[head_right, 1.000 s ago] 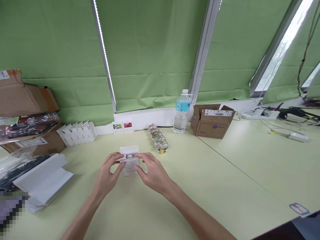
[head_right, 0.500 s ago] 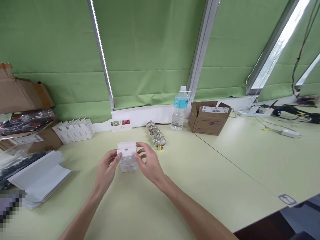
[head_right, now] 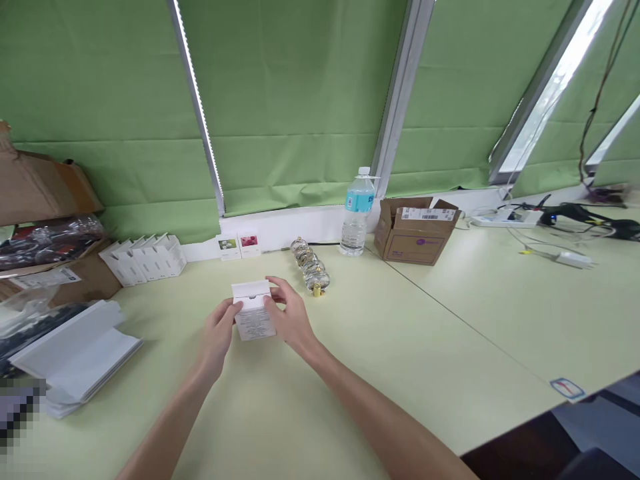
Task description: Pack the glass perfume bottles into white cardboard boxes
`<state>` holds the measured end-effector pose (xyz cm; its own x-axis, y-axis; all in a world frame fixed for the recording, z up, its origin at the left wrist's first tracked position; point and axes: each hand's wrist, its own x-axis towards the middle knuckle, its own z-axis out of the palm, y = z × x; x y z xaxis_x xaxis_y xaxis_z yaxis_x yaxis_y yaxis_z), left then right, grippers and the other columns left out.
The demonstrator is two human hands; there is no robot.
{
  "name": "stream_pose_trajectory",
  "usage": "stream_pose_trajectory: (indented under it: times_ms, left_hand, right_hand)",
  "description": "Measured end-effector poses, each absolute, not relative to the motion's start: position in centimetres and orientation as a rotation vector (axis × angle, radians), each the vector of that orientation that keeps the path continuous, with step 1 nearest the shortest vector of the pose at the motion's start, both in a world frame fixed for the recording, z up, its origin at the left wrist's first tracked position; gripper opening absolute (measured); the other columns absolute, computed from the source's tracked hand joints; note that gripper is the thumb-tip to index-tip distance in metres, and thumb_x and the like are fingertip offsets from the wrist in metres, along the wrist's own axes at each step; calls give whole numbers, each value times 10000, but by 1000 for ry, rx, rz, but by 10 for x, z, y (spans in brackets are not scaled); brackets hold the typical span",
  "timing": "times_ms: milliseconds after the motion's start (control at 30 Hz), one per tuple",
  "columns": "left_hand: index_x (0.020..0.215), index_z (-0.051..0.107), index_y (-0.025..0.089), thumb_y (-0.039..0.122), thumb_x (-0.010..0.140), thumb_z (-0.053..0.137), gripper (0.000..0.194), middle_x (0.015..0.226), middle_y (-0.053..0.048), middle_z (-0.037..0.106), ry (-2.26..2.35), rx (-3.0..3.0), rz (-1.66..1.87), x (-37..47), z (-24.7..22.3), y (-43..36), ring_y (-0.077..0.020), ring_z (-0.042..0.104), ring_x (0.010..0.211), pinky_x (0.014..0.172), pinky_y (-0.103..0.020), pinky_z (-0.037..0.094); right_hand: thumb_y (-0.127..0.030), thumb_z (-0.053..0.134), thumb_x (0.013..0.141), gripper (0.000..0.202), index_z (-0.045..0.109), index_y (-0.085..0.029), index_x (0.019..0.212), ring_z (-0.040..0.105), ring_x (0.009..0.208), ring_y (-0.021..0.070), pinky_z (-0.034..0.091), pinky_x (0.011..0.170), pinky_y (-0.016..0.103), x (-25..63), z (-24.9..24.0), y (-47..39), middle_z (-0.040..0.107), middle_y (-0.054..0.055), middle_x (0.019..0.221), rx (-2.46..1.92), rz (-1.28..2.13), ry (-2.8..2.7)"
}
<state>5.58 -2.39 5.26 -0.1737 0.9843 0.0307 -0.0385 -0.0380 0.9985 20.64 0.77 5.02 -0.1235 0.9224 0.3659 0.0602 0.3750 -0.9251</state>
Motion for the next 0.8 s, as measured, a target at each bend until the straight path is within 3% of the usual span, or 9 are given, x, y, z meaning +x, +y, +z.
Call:
stream_pose_trajectory:
  times_ms: [267,567,800]
  left_hand:
    - [1026,612,192,375,842,550,267,1035,-61,663,1313,1267,1509,56,47,-21,-183,621,902,750,-276,478]
    - [1176,601,230,368,860,543,349,1207,-67,620,1125,1522,1437,33,45,-21,-198,593,1064,902,-319,474]
    - [1035,680,254,371,847,578,243,1221,-47,626,1244,1616,1508,35,42,-20,-205,573,1136,928,-332,493]
  right_hand:
    - [-403,579,848,264,687,-198,975,641,923,188,503,826,317,216,60,5,692,54,1014,-912,896,-1561]
    - [-376,594,848,228,704,-217,968,631,923,179,501,842,320,220,57,6,701,40,990,-930,720,-1679]
    - [-366,581,862,222,707,-230,983,637,892,183,511,794,318,221,55,6,708,38,974,-904,615,-1726]
